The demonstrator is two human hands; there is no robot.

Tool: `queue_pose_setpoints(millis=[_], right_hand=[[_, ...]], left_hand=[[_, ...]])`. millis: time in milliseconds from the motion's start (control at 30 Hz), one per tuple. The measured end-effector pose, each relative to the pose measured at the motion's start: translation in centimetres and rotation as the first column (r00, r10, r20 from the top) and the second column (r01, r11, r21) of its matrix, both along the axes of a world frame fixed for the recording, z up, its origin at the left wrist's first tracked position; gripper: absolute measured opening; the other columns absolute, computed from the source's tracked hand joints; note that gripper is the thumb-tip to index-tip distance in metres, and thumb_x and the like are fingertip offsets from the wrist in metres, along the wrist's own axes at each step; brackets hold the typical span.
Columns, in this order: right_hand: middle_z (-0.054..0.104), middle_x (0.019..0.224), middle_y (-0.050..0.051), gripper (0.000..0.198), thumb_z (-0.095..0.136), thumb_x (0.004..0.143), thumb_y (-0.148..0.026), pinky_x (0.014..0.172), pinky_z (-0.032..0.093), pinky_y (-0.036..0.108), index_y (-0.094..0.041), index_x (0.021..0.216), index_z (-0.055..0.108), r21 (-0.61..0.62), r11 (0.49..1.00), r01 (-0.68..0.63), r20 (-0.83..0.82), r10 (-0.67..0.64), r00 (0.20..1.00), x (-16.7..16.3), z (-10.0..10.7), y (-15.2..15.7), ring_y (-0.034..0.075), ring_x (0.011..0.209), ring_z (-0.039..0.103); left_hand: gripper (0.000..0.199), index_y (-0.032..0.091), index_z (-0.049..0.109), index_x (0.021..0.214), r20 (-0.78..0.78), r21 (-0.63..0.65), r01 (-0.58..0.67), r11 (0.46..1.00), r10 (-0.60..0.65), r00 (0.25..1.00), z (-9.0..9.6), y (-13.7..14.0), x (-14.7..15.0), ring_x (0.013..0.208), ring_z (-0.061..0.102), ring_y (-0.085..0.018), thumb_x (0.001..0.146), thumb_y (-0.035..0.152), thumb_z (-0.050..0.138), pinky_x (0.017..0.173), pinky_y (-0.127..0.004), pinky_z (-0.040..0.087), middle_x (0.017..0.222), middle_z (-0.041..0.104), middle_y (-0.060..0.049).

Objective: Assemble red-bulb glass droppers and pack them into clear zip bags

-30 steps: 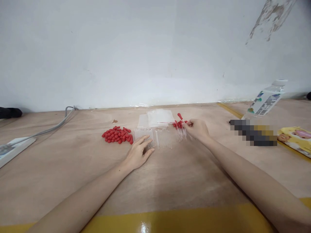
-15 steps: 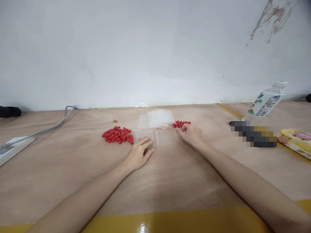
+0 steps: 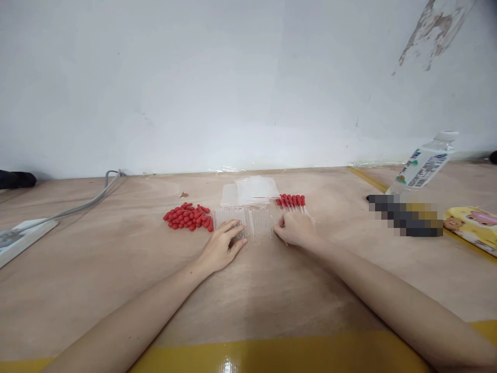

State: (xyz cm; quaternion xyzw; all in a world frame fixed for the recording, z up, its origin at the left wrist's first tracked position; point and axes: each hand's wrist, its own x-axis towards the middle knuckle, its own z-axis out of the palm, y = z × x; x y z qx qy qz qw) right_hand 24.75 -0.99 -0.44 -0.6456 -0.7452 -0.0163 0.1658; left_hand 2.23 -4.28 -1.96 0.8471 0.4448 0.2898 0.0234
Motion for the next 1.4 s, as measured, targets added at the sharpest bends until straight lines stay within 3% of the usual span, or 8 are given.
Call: queue_pose_setpoints(millis=[233, 333, 500, 700, 900, 1033, 1167, 1400], right_hand=[[0.059, 0.052, 0.007, 0.019, 0.051, 0.077, -0.027, 0.048, 0.029, 0.030, -0.019, 0.061, 0.057, 0.226, 0.973, -0.048, 0.036, 0.040, 0.999, -0.1, -0.9, -0.4, 0.016, 0.046, 0.050], [0.061, 0.062, 0.008, 0.015, 0.048, 0.080, -0.026, 0.052, 0.029, 0.030, -0.016, 0.074, 0.057, 0.276, 0.961, -0.012, 0.009, 0.010, 1.000, -0.2, -1.0, -0.6, 0.019, 0.055, 0.054], [0.061, 0.073, 0.008, 0.020, 0.041, 0.085, -0.027, 0.067, 0.030, 0.031, -0.015, 0.076, 0.054, 0.441, 0.885, -0.146, 0.078, 0.125, 0.989, -0.1, -1.6, -0.7, 0.020, 0.071, 0.053], [0.061, 0.073, 0.006, 0.020, 0.040, 0.087, -0.028, 0.070, 0.026, 0.032, -0.015, 0.077, 0.052, 0.454, 0.872, -0.185, 0.105, 0.153, 0.983, 0.1, -2.2, -0.6, 0.019, 0.070, 0.052], [0.064, 0.075, 0.007, 0.018, 0.039, 0.088, -0.024, 0.070, 0.026, 0.033, -0.015, 0.083, 0.053, 0.408, 0.887, -0.216, 0.083, 0.199, 0.976, 0.0, -2.0, -0.7, 0.020, 0.071, 0.055], [0.066, 0.078, 0.005, 0.015, 0.041, 0.088, -0.023, 0.074, 0.027, 0.033, -0.015, 0.087, 0.055, 0.410, 0.874, -0.262, 0.048, 0.267, 0.963, -0.1, -2.1, -0.8, 0.019, 0.075, 0.057], [0.068, 0.077, 0.003, 0.017, 0.045, 0.088, -0.024, 0.075, 0.027, 0.032, -0.016, 0.094, 0.059, 0.447, 0.821, -0.354, 0.042, 0.376, 0.926, -0.1, -2.1, -0.9, 0.017, 0.076, 0.057], [0.066, 0.079, 0.003, 0.021, 0.044, 0.089, -0.027, 0.075, 0.029, 0.030, -0.019, 0.087, 0.063, 0.465, 0.769, -0.439, 0.044, 0.476, 0.879, -0.2, -1.9, -1.4, 0.013, 0.073, 0.057]], left_hand=[[0.021, 0.017, 0.067, 0.082, 0.052, 0.070, -0.236, 0.969, 0.233, 0.971, 3.2, 3.4, -2.7, 0.092, 0.057, -0.024, 0.081, 0.030, 0.050, 0.085, -0.039, 0.043, 0.091, 0.064, -0.009], [0.016, 0.018, 0.066, 0.077, -0.101, -0.097, -0.377, 0.921, 0.368, 0.924, 5.1, 6.3, -5.1, 0.081, 0.060, -0.025, 0.075, 0.027, 0.053, 0.077, -0.036, 0.044, 0.079, 0.064, -0.007], [0.010, 0.022, 0.068, 0.067, -0.287, -0.388, -0.298, 0.872, 0.192, 0.938, 6.5, 10.3, -7.4, 0.052, 0.056, -0.017, 0.066, 0.027, 0.059, 0.057, -0.025, 0.040, 0.050, 0.060, 0.001], [0.002, 0.022, 0.067, 0.054, -0.327, -0.407, -0.261, 0.875, 0.127, 0.937, 6.3, 12.6, -7.8, 0.060, 0.056, -0.017, 0.052, 0.022, 0.067, 0.056, -0.023, 0.038, 0.055, 0.062, 0.001], [0.016, 0.019, 0.065, 0.070, -0.214, -0.238, -0.230, 0.944, 0.180, 0.960, 6.8, 11.1, -7.1, 0.074, 0.054, -0.019, 0.065, 0.034, 0.061, 0.065, -0.026, 0.040, 0.078, 0.064, -0.004], [0.023, 0.017, 0.057, 0.085, 0.224, -0.180, -0.069, 0.981, 0.109, 0.968, 5.7, 8.0, -5.5, 0.071, 0.056, -0.015, 0.079, 0.037, 0.050, 0.066, -0.027, 0.044, 0.079, 0.062, -0.003], [0.024, 0.016, 0.053, 0.094, 0.575, -0.258, 0.201, 0.945, -0.017, 0.818, 3.4, 4.3, -2.6, 0.076, 0.060, -0.015, 0.083, 0.037, 0.047, 0.072, -0.030, 0.049, 0.088, 0.062, -0.006], [0.019, 0.016, 0.048, 0.072, 0.624, -0.254, 0.155, 0.955, 0.040, 0.780, 0.3, 1.4, 0.8, 0.065, 0.061, -0.012, 0.073, 0.029, 0.062, 0.060, -0.025, 0.051, 0.085, 0.059, -0.004]])
